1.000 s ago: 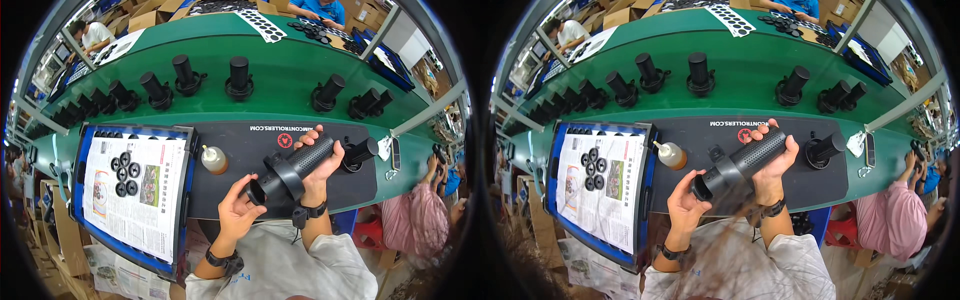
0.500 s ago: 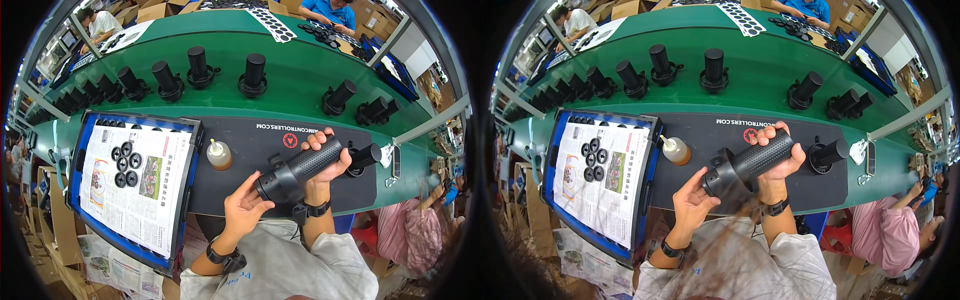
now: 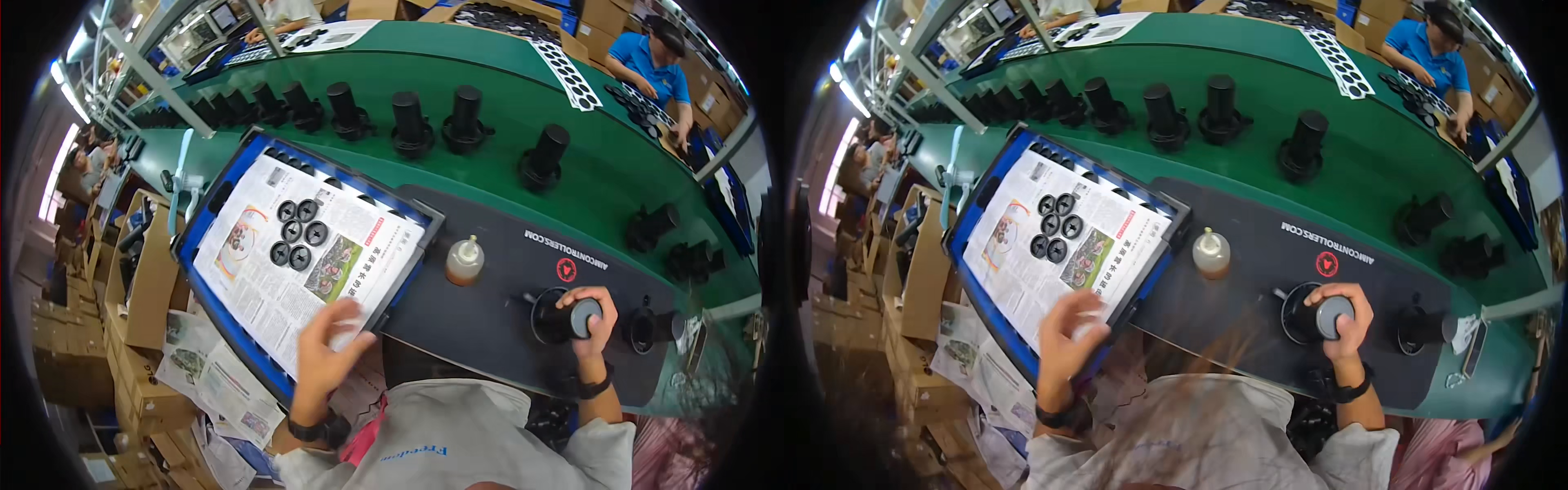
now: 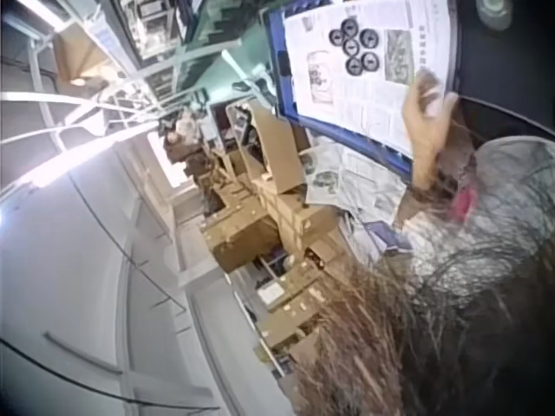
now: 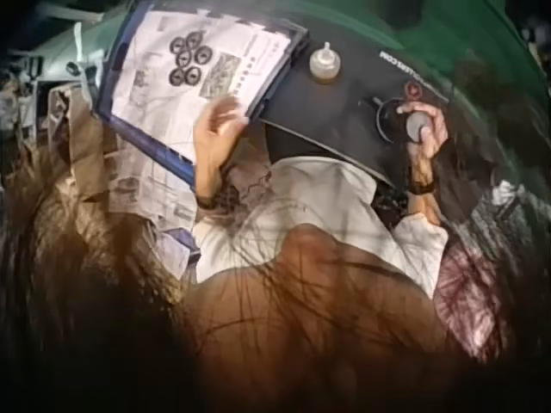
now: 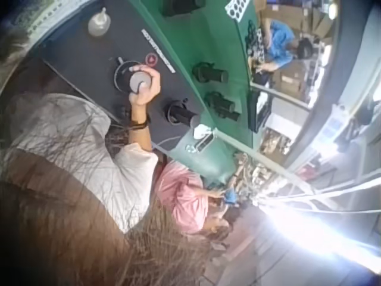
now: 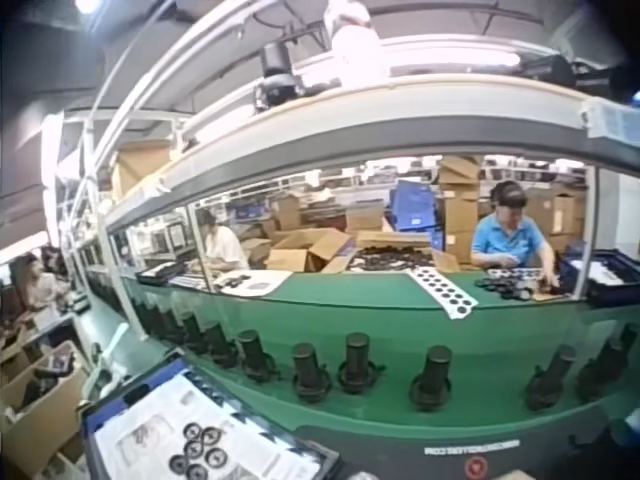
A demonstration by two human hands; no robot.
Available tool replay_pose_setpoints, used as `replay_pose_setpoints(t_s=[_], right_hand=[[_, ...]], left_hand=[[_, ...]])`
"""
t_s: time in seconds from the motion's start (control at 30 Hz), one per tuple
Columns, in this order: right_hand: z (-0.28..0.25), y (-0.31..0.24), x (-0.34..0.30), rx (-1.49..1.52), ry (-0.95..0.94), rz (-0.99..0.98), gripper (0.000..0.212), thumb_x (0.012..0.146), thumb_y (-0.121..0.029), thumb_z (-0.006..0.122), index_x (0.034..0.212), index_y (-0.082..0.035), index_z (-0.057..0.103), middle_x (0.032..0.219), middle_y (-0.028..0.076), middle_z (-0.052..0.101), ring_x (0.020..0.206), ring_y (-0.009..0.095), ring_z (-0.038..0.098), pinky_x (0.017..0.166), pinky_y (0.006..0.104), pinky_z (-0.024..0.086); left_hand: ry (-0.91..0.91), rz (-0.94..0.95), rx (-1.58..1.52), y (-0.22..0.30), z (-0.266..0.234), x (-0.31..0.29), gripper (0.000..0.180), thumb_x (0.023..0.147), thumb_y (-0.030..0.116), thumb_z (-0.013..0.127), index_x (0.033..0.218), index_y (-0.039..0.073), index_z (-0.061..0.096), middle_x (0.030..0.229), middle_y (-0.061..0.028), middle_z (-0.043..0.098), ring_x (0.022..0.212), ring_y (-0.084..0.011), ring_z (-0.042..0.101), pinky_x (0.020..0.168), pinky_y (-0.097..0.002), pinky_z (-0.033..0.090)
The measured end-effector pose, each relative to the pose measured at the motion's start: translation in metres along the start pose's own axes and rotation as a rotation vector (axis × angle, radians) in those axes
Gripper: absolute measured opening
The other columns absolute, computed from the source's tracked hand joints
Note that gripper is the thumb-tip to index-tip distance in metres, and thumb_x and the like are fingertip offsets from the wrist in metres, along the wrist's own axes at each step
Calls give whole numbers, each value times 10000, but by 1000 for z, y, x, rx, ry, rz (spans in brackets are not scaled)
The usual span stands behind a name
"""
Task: Assembling plastic housings for electronic components and applying glue to small parts.
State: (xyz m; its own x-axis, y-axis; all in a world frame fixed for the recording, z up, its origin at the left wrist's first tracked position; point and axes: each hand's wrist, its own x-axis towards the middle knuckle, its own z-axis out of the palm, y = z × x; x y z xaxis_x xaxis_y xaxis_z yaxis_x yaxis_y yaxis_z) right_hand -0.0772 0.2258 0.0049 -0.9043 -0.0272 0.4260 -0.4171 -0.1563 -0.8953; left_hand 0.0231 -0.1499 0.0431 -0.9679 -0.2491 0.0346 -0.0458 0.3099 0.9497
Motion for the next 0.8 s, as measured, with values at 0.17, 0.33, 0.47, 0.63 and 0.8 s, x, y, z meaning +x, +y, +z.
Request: replay_pose_setpoints(t_s=[0.17, 0.33, 0.47, 0.63, 0.8], right_hand=[[-31, 6, 34, -151, 36, -95, 503, 846, -426, 497, 961, 62, 533, 858, 180, 626, 792, 259, 632, 750, 340, 500], [-98, 39, 150, -24, 319, -269, 322, 888, -146, 429, 1091, 70, 553, 961, 195, 617, 884, 269, 612, 826, 365, 491], [-140, 99, 206, -591, 558, -325, 253, 884, -65, 423, 1002, 28, 627, 949, 145, 655, 904, 242, 613, 856, 320, 460], [-149, 127, 201, -743, 706, -239, 269, 919, -164, 442, 1017, -2, 634, 992, 153, 650, 944, 272, 604, 879, 341, 439], [-142, 92, 204, -1028, 651, -462, 311, 840, -112, 571, 1135, -18, 586, 1122, 166, 594, 1067, 319, 550, 948, 385, 413]], left_hand=[[131, 2, 387, 19, -55, 16, 539, 686, 61, 783, 1182, 10, 581, 1091, -135, 630, 992, -231, 619, 803, -336, 518], [82, 126, 853, -65, -97, 90, 626, 620, 127, 796, 1195, 7, 581, 1114, -200, 554, 1048, -364, 528, 910, -401, 442], [83, -16, 1031, -110, -100, 129, 653, 567, 209, 815, 1142, -19, 608, 1119, -248, 500, 1063, -396, 467, 928, -424, 416], [112, -61, 1004, -122, -96, 128, 598, 563, 241, 841, 1072, -15, 656, 1103, -239, 500, 1057, -377, 453, 938, -412, 400], [194, -8, 963, -104, -93, 117, 601, 566, 232, 852, 1074, -16, 648, 1103, -223, 501, 1087, -377, 443, 959, -421, 387]])
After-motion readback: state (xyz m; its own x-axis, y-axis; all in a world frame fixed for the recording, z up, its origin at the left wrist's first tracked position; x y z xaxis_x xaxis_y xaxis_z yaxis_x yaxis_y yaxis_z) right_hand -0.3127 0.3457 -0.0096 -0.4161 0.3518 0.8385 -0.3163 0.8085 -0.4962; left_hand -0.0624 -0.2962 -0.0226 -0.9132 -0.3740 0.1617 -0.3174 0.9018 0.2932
